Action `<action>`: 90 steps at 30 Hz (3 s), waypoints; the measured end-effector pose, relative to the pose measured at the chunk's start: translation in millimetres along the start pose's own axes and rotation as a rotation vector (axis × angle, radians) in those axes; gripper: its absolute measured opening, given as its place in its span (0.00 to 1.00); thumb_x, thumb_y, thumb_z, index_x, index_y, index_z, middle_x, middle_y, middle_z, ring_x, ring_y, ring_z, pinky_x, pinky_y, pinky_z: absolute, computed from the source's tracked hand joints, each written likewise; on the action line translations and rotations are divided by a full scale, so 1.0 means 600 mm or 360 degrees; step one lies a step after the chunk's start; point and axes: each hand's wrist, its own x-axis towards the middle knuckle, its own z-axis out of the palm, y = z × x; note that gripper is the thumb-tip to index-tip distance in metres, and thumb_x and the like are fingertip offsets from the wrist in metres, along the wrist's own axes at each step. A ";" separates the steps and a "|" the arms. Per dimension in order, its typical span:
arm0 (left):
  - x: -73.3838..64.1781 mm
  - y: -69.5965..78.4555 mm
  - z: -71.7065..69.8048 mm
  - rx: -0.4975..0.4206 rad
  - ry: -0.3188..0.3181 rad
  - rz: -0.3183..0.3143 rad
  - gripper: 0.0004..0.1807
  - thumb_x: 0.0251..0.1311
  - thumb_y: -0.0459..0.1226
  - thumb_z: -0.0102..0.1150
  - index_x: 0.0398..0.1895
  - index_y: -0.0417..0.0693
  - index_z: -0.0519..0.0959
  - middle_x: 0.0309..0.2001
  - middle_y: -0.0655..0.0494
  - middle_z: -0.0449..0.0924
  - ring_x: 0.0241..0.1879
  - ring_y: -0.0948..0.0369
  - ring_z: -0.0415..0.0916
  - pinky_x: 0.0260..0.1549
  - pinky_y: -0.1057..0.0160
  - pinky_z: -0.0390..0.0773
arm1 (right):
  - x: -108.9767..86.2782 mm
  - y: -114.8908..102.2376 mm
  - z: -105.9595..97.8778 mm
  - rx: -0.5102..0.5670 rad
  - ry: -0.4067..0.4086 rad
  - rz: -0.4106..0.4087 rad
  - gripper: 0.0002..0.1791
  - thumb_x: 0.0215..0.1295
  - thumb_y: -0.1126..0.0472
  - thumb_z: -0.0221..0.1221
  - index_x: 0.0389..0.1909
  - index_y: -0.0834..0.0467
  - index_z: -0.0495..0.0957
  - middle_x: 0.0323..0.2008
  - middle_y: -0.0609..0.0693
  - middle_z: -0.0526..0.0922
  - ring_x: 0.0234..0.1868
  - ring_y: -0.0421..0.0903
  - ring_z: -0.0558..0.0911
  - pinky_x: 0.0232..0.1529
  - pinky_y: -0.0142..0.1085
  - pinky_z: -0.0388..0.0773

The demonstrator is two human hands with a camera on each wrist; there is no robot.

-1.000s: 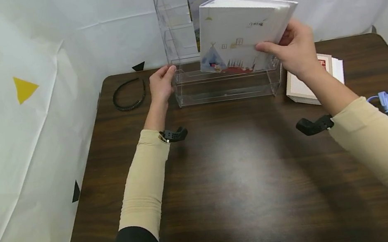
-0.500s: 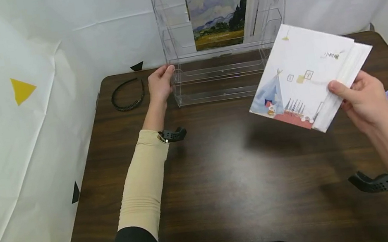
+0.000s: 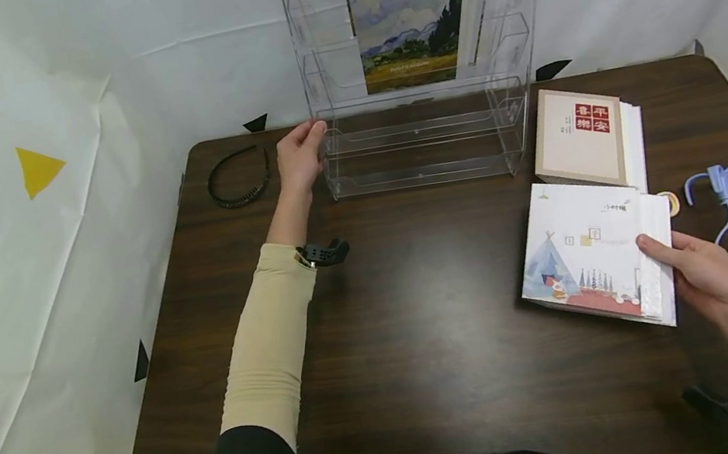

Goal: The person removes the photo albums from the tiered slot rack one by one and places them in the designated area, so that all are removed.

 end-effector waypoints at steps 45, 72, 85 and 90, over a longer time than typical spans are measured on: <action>-0.004 0.001 -0.003 0.0023 -0.0023 0.0006 0.24 0.67 0.48 0.59 0.62 0.47 0.77 0.60 0.54 0.76 0.59 0.61 0.70 0.54 0.52 0.76 | -0.012 -0.032 0.022 -0.1614 0.0500 -0.0134 0.46 0.68 0.37 0.55 0.64 0.76 0.64 0.56 0.75 0.70 0.48 0.71 0.79 0.41 0.60 0.77; 0.002 -0.003 -0.003 0.0032 -0.0033 0.0001 0.25 0.67 0.50 0.60 0.62 0.49 0.78 0.59 0.54 0.77 0.58 0.61 0.70 0.53 0.52 0.76 | 0.102 -0.204 0.227 -0.1238 0.0543 -0.1365 0.23 0.63 0.60 0.67 0.58 0.59 0.79 0.52 0.55 0.83 0.46 0.29 0.80 0.47 0.24 0.76; 0.002 -0.008 0.000 0.0082 -0.0022 0.0013 0.25 0.67 0.49 0.59 0.63 0.50 0.77 0.61 0.55 0.76 0.60 0.61 0.70 0.52 0.52 0.78 | 0.197 -0.306 0.325 -0.1088 0.0499 -0.1455 0.34 0.66 0.59 0.64 0.71 0.56 0.64 0.66 0.51 0.71 0.64 0.41 0.72 0.62 0.34 0.69; 0.005 -0.008 -0.001 0.0086 -0.0017 0.0023 0.27 0.66 0.51 0.60 0.64 0.50 0.76 0.62 0.55 0.75 0.61 0.61 0.69 0.52 0.51 0.78 | 0.217 -0.324 0.342 -0.1097 0.0625 -0.1398 0.38 0.64 0.56 0.65 0.73 0.55 0.61 0.67 0.50 0.69 0.66 0.39 0.70 0.62 0.32 0.68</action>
